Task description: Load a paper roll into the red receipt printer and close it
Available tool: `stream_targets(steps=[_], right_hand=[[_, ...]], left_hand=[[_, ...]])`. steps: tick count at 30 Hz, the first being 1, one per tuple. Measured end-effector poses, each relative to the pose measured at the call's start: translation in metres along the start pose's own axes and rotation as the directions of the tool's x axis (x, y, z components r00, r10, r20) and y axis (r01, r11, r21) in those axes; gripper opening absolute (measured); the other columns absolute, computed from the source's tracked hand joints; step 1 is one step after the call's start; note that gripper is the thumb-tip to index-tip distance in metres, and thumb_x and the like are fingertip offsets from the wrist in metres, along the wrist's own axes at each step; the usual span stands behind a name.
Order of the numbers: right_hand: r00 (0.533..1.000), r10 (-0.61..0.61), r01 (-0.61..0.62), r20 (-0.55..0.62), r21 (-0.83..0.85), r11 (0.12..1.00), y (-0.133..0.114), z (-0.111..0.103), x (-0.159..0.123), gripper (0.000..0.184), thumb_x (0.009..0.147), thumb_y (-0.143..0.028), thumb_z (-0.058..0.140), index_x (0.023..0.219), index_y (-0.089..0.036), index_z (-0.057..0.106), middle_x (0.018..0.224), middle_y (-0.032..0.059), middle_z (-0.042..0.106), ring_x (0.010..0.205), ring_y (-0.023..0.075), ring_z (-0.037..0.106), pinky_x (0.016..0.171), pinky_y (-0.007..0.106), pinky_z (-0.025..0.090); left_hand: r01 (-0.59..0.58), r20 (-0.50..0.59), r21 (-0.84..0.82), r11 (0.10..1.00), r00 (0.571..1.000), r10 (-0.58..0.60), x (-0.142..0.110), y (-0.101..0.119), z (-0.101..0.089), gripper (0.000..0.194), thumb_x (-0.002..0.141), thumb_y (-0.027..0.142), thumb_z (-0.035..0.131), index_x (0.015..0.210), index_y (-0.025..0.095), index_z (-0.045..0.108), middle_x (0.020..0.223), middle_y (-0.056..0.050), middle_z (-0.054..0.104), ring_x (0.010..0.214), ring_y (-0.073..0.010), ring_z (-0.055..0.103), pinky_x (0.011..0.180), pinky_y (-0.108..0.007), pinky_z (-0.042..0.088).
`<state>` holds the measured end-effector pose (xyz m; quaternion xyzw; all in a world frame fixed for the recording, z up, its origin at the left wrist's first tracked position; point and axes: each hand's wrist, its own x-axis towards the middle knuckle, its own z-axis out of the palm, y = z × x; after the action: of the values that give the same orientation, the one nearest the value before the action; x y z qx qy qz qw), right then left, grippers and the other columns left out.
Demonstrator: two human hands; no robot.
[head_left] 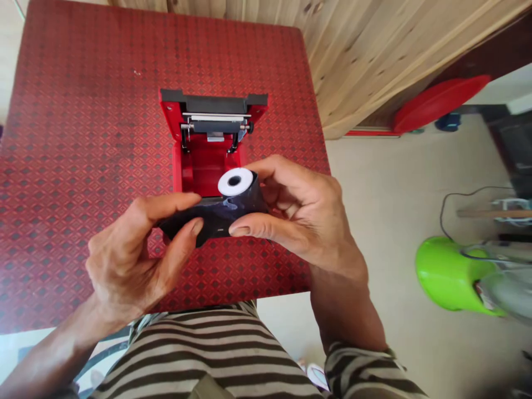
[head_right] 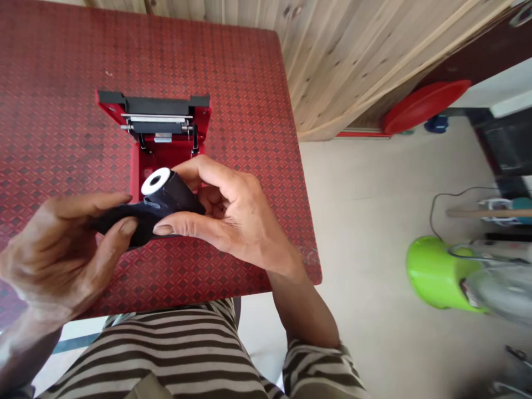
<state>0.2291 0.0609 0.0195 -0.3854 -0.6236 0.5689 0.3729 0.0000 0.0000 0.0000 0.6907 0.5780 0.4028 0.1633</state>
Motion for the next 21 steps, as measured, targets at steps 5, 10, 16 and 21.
stream_targets(steps=[5,10,16,21], right_hand=[[0.990,0.121,-0.132,0.065,0.217,0.967,0.002,0.000,-0.005,0.034,0.080,-0.031,0.090,0.102,-0.022,0.066,0.095,-0.0009,0.073,0.078,0.0128,0.069,0.066,0.023,0.055],[0.965,0.188,-0.232,0.181,0.259,0.938,0.005,-0.008,-0.020,0.038,0.079,-0.032,0.090,0.106,-0.023,0.064,0.091,0.0005,0.072,0.073,0.0131,0.064,0.060,0.023,0.050],[0.958,0.186,-0.222,0.219,0.150,0.964,0.006,-0.022,-0.032,0.030,0.089,-0.036,0.080,0.115,-0.023,0.070,0.102,0.0063,0.072,0.087,0.0188,0.068,0.069,0.029,0.055],[0.979,0.181,-0.159,0.096,-0.196,0.968,-0.015,-0.017,-0.021,0.026,0.096,-0.032,0.073,0.120,-0.025,0.068,0.098,0.0034,0.072,0.082,0.0170,0.069,0.066,0.028,0.055]], left_hand=[[-0.020,-0.038,-0.077,0.997,0.999,0.017,-0.014,0.004,0.003,0.037,0.087,0.021,0.080,0.121,0.033,0.072,0.098,0.007,0.079,0.079,-0.0136,0.075,0.070,-0.028,0.061],[-0.154,0.097,-0.270,0.950,0.978,0.186,-0.017,0.015,0.001,0.037,0.088,0.012,0.077,0.121,0.026,0.066,0.096,0.005,0.080,0.079,-0.0116,0.077,0.073,-0.022,0.065],[-0.168,0.150,-0.339,0.926,0.962,0.229,-0.019,0.017,0.002,0.018,0.094,0.013,0.071,0.109,0.017,0.063,0.090,0.002,0.078,0.064,-0.0041,0.070,0.064,-0.010,0.060],[-0.060,0.165,-0.309,0.949,0.980,0.115,-0.028,0.014,0.003,0.017,0.097,0.016,0.067,0.113,0.020,0.062,0.089,0.002,0.078,0.066,-0.0066,0.073,0.068,-0.012,0.063]])
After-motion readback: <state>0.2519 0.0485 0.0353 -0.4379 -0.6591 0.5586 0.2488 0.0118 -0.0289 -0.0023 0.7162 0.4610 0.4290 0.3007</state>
